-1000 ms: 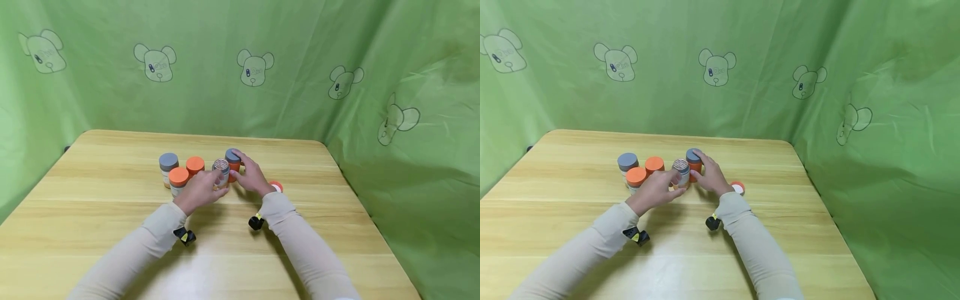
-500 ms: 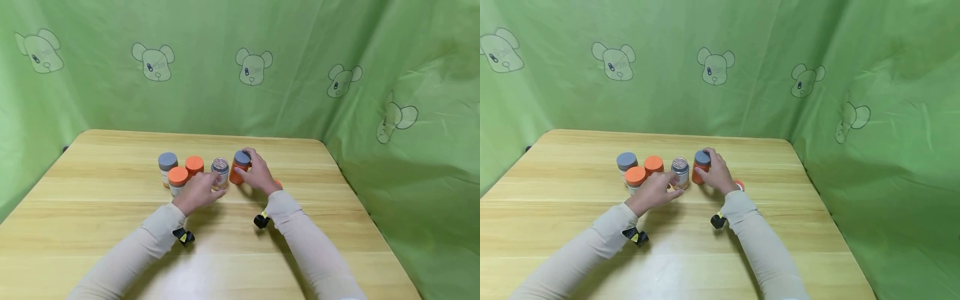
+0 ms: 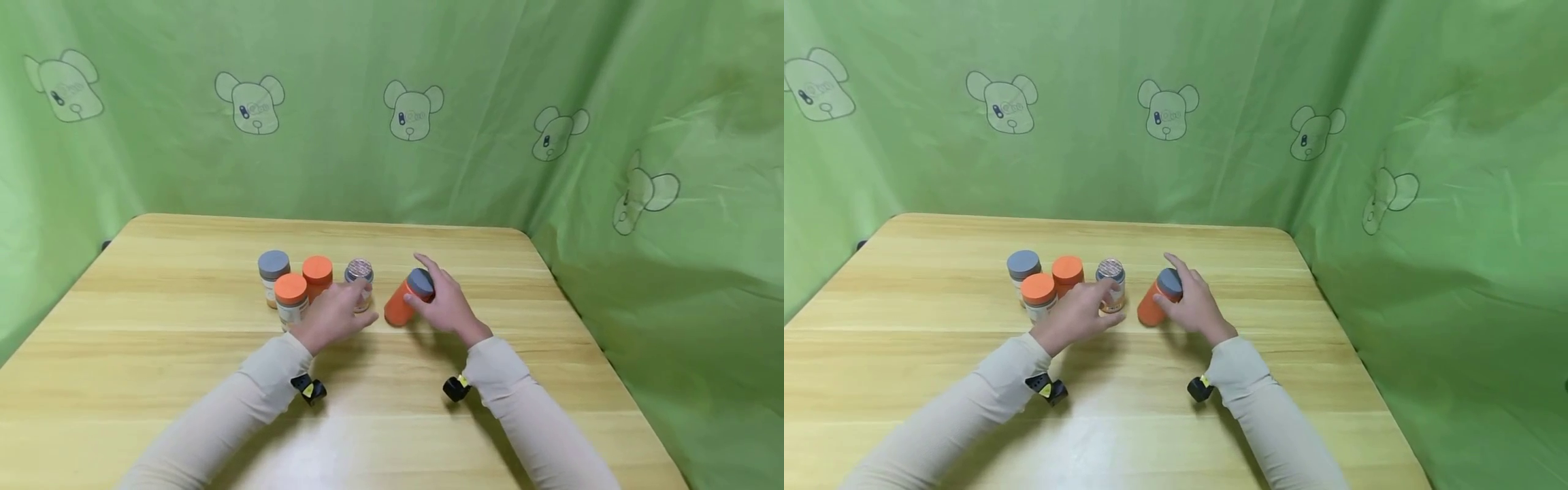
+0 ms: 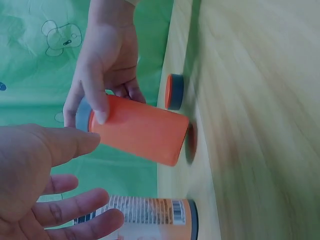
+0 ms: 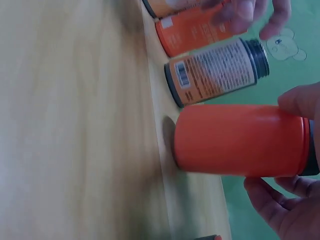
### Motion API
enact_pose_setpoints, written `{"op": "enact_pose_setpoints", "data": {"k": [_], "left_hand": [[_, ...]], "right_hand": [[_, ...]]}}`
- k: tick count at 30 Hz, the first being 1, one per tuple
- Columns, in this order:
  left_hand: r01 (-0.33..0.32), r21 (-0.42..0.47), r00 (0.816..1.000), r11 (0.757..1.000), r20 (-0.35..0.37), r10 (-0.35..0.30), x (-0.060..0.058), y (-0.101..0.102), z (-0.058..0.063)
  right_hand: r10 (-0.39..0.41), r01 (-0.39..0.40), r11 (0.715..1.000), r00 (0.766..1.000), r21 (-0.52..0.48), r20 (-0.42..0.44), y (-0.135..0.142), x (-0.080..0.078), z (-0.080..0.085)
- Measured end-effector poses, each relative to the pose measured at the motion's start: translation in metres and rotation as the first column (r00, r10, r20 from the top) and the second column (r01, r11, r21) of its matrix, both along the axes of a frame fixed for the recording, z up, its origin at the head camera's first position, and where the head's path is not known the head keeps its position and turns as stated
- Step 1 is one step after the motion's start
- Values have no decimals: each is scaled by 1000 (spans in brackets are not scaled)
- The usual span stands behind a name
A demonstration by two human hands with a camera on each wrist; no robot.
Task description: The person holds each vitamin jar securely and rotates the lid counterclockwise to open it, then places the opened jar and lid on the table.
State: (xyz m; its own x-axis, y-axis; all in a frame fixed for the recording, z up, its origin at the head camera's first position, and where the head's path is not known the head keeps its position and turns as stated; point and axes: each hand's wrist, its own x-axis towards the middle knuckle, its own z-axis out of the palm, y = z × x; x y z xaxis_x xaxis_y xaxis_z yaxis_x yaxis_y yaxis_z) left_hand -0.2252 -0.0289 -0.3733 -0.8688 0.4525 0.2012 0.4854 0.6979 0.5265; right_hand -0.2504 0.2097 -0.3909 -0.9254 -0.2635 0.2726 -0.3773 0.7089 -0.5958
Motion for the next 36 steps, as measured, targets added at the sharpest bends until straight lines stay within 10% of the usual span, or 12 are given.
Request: {"op": "enact_pose_setpoints", "data": {"k": [7, 26, 36], "left_hand": [[21, -35, 998, 999, 63, -19, 2, 11, 0], [45, -40, 974, 998, -219, -52, 9, 26, -15], [-50, -184, 910, 982, -414, -31, 15, 31, -13]], "right_hand": [[37, -37, 999, 999, -21, -12, -7, 16, 2], [90, -89, 996, 995, 13, -42, -25, 32, 19], [5, -2, 998, 999, 62, -49, -28, 32, 22]]}}
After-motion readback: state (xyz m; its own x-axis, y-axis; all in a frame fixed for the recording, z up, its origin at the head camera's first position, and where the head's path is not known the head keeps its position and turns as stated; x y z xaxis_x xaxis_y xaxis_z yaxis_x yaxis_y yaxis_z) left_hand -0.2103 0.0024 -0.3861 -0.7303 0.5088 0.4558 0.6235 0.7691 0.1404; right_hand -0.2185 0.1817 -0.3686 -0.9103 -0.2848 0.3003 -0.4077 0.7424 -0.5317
